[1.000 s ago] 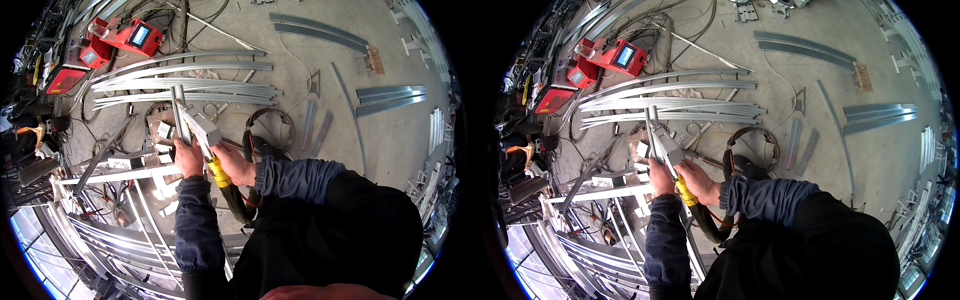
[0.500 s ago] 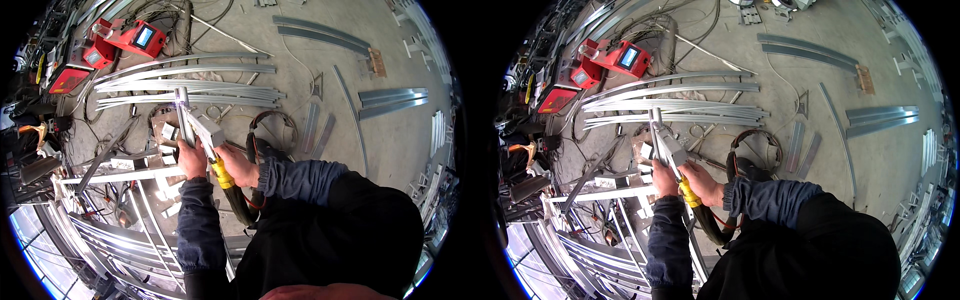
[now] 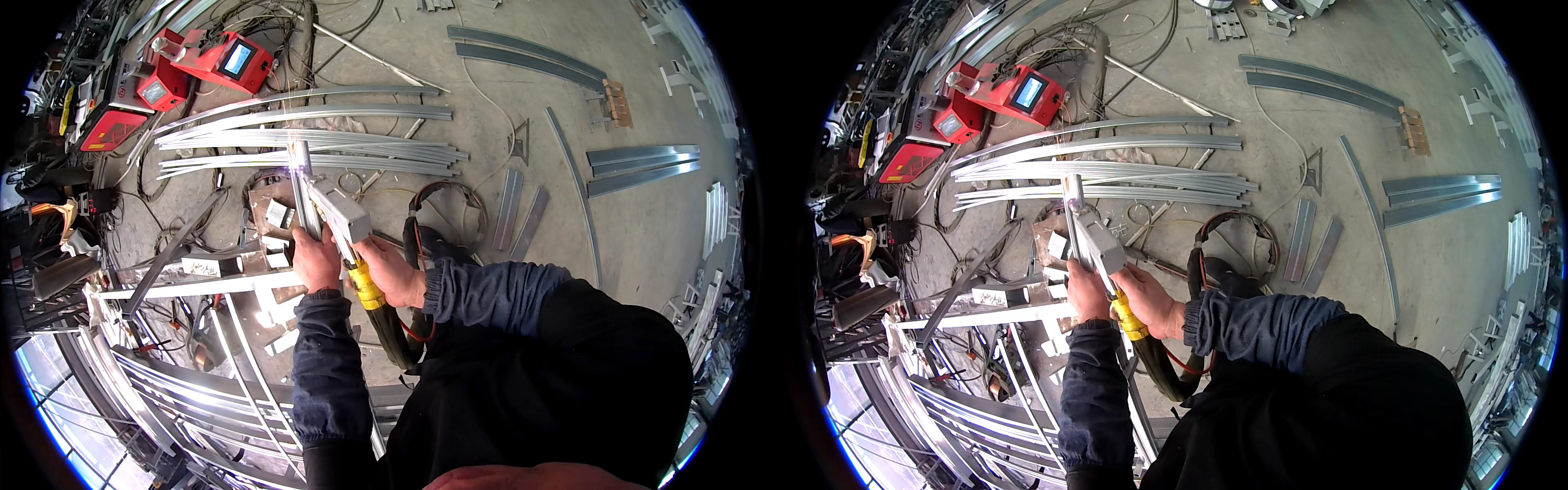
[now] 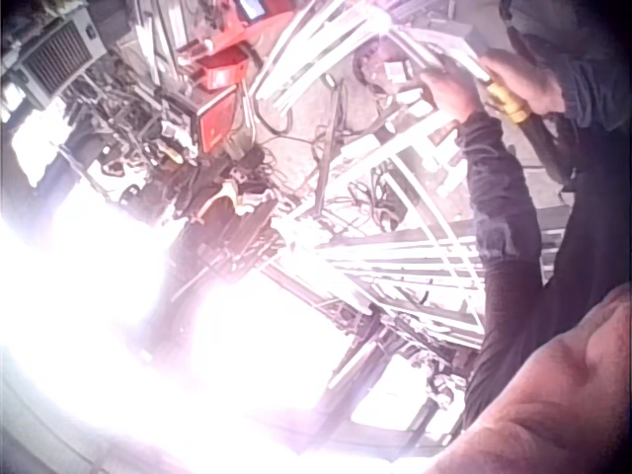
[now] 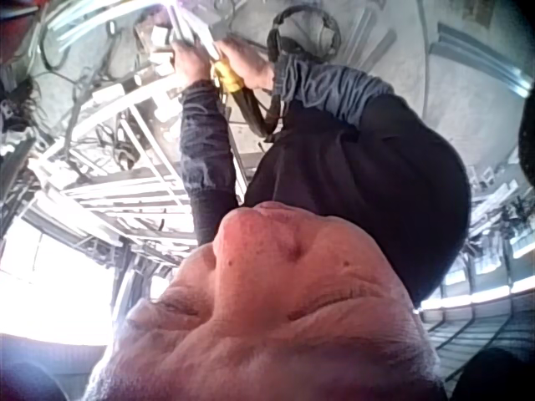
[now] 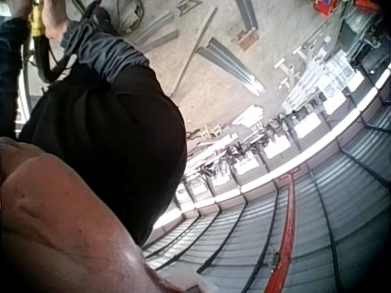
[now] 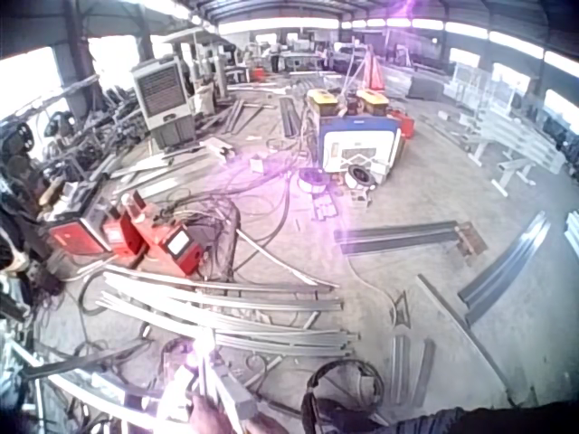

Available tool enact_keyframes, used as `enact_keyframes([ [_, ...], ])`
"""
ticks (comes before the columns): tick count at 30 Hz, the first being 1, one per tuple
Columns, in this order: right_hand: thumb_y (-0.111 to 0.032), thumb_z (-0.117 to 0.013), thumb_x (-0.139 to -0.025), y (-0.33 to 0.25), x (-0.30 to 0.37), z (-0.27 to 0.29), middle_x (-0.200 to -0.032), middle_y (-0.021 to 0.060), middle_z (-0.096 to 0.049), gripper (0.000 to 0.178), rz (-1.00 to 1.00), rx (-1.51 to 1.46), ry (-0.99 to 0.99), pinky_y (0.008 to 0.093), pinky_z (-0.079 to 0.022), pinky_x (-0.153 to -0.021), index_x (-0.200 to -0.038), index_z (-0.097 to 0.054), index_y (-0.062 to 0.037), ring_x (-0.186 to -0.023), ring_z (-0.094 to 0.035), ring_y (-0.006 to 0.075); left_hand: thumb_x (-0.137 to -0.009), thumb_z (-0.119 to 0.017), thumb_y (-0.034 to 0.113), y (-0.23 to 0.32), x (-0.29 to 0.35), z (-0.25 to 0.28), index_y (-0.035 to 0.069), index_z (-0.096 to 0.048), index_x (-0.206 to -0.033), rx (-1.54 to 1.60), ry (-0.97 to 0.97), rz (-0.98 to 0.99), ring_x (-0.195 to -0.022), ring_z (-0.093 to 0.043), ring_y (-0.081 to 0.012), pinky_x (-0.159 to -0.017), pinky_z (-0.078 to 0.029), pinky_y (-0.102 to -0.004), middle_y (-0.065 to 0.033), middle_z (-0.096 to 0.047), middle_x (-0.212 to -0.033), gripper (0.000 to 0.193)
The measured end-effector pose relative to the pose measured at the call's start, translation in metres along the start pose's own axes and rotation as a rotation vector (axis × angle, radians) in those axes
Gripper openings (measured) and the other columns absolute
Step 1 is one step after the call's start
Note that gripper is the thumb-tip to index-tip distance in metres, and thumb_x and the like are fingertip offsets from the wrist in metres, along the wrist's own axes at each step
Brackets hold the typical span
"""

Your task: The person welds metal frame components using a handheld welding torch, joining metal bars together in a workshop setting. The person positions the metal pieces, applies welds, and occasionally adjusts the frame structure.

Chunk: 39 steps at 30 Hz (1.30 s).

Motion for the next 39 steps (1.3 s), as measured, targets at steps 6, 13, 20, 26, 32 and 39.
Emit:
enact_keyframes([
  [6,-0.046,-0.057,-0.115,0.003,0.000,0.002,-0.101,0.0018,-0.067,0.040,0.001,0.007,0.000,0.0340,-0.059,-0.067,-0.131,-0.065,-0.0102,-0.075,-0.070,0.0171,-0.097,-0.074,0.053,0.001,0.000,0.000,0.001,-0.056,-0.110,-0.009,0.010,-0.008,-0.098,-0.074,-0.0525,-0.086,-0.058,-0.0582,-0.0308,-0.076,-0.101,0.057],
  [13,-0.050,-0.056,-0.115,0.007,0.000,0.002,-0.102,0.0009,-0.066,0.045,0.024,-0.002,-0.018,0.0342,-0.059,-0.068,-0.136,-0.065,-0.0116,-0.076,-0.068,0.0165,-0.096,-0.075,0.049,0.003,0.000,0.000,0.001,-0.055,-0.110,-0.020,0.008,-0.021,-0.097,-0.074,-0.0525,-0.084,-0.058,-0.0588,-0.0307,-0.076,-0.100,0.054],
  [20,-0.050,-0.057,-0.114,0.009,0.001,-0.001,-0.104,-0.0004,-0.063,0.045,0.031,-0.009,-0.035,0.0313,-0.057,-0.064,-0.140,-0.060,-0.0132,-0.073,-0.068,0.0143,-0.096,-0.076,0.044,0.002,-0.001,-0.002,0.002,-0.053,-0.113,-0.034,0.004,-0.039,-0.095,-0.074,-0.0526,-0.084,-0.058,-0.0591,-0.0309,-0.075,-0.098,0.050],
  [26,-0.050,-0.057,-0.114,0.012,0.001,0.000,-0.106,-0.0009,-0.061,0.045,0.042,-0.013,-0.033,0.0302,-0.056,-0.063,-0.141,-0.058,-0.0135,-0.071,-0.068,0.0137,-0.098,-0.068,0.027,0.006,0.003,0.001,0.003,-0.052,-0.115,-0.006,0.002,-0.047,-0.098,-0.072,-0.0545,-0.085,-0.055,-0.0613,-0.0308,-0.075,-0.101,0.033],
  [32,-0.049,-0.058,-0.115,0.014,0.001,0.001,-0.105,-0.0001,-0.062,0.044,0.038,-0.012,-0.042,0.0306,-0.056,-0.063,-0.142,-0.058,-0.0137,-0.070,-0.067,0.0137,-0.100,-0.062,0.019,0.008,0.003,0.003,0.004,-0.053,-0.117,-0.007,-0.002,-0.031,-0.101,-0.071,-0.0549,-0.086,-0.054,-0.0620,-0.0311,-0.075,-0.104,0.024],
  [39,-0.045,-0.059,-0.115,0.011,0.029,0.003,-0.101,0.0009,-0.064,0.043,-0.014,0.054,-0.040,0.0319,-0.058,-0.064,-0.144,-0.056,-0.0143,-0.073,-0.068,0.0142,-0.097,-0.073,0.044,0.004,0.005,0.004,0.003,-0.054,-0.112,-0.014,0.052,-0.053,-0.096,-0.073,-0.0511,-0.084,-0.058,-0.0587,-0.0285,-0.075,-0.099,0.048],
])
Point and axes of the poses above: each hand's wrist, its own x-axis away from the middle knuckle, its own z-axis out of the back of the hand, y = z × x, the point moved 10 cm from there along -x, towards the middle knuckle
